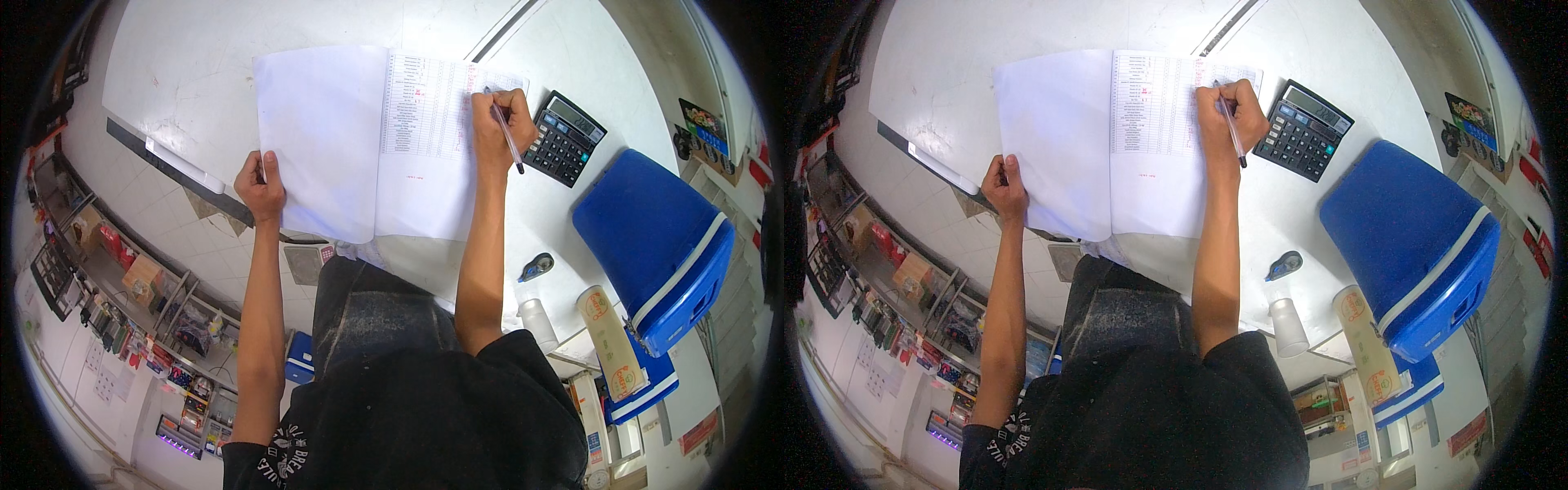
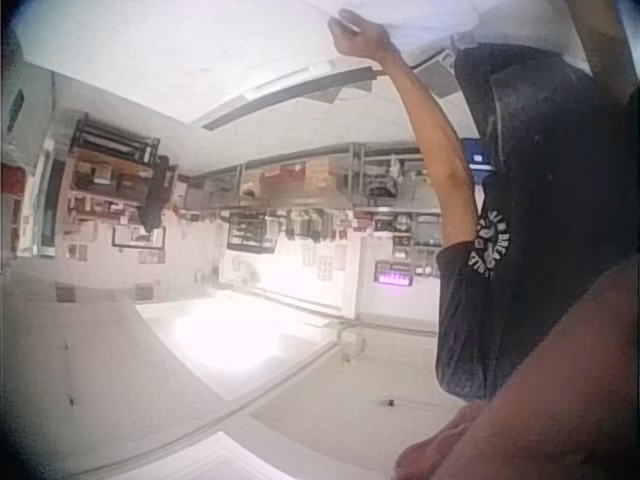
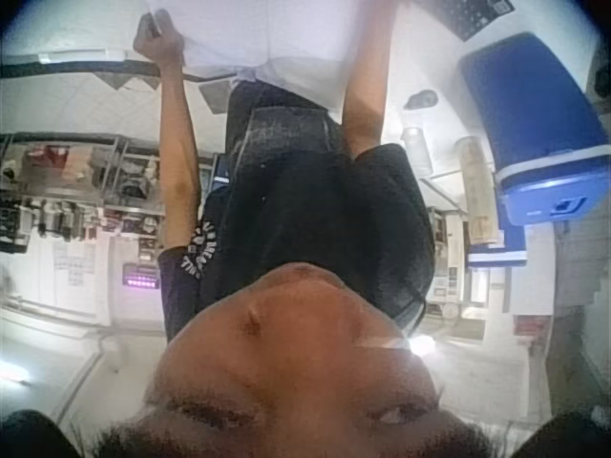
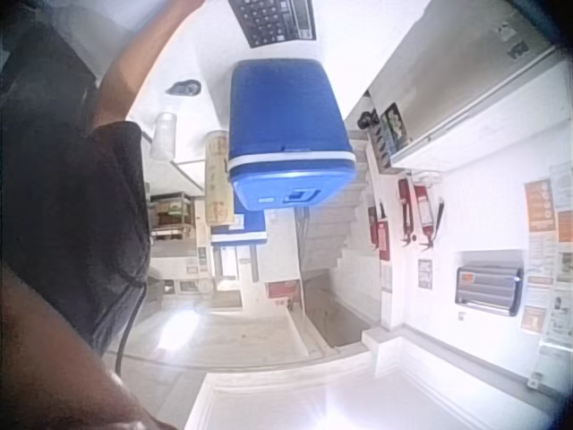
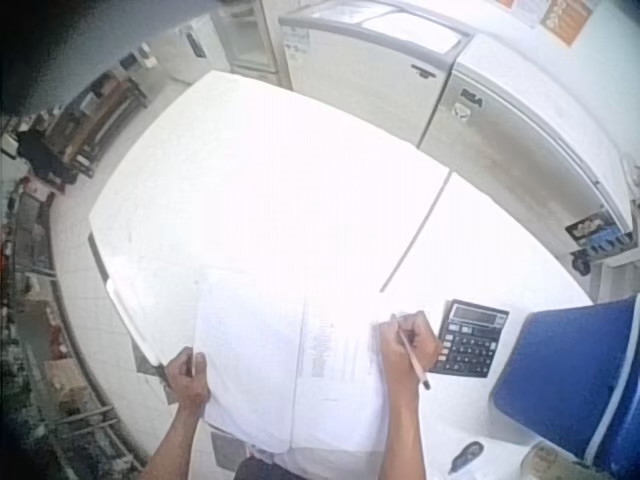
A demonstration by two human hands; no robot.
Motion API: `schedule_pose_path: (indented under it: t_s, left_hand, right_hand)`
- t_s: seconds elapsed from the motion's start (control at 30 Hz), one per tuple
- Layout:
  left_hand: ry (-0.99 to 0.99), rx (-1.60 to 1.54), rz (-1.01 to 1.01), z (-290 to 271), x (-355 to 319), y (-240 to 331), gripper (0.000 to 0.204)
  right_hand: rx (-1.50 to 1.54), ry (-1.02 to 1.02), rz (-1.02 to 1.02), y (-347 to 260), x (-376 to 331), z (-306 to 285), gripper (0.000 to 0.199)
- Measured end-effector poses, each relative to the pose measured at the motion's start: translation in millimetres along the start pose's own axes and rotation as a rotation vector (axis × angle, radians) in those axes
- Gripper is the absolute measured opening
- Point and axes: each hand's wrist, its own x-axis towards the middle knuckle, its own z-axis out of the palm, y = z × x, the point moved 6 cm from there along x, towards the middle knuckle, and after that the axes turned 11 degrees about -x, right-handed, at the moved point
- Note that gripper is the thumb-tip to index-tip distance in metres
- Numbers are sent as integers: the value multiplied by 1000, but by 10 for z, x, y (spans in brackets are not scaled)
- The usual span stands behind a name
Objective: The person sits on the floor, opens a plastic bag containing dark items, and separates them into smaller portions. They write in a notebook, use a calculator, and place items into a plastic bag. The person moves around the room to retrieve and place items.
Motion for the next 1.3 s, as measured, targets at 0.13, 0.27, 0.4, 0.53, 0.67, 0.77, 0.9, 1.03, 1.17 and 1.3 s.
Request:
schedule_pose_path:
  t_s: [0.13, 0.27, 0.4, 0.53, 0.67, 0.77, 0.9, 1.03, 1.17, 1.3]
  left_hand:
    - [10, 16, -2, 2, -5, 24, 35]
    - [18, -8, -5, 0, -6, -1, 35]
    - [2, 7, 24, -14, -7, -8, 35]
    - [13, -19, 3, 6, -5, 12, 35]
    - [13, -31, -19, 5, 2, 6, 34]
    - [4, -1, -10, -7, 7, 7, 34]
    - [3, -5, 4, 6, 11, 11, 35]
    - [4, -7, -11, -19, -21, -46, 35]
    - [22, -32, -31, -14, -37, -71, 34]
    - [8, -12, 25, -77, -31, -117, 31]
  right_hand:
    - [-27, 0, -20, -4, -9, 4, 20]
    - [37, 33, -9, -21, -4, -17, 21]
    - [19, 19, -19, 2, -1, -1, 20]
    - [-5, 1, -10, -10, -1, -14, 20]
    - [16, 21, 2, 11, -3, -13, 20]
    - [20, 35, -3, 27, 1, -10, 20]
    - [16, 41, -20, 17, -3, -11, 19]
    - [12, 30, -28, 17, -14, -9, 20]
    - [197, 113, 83, 135, -28, -88, 18]
    - [471, 172, 144, 190, -54, -195, 18]
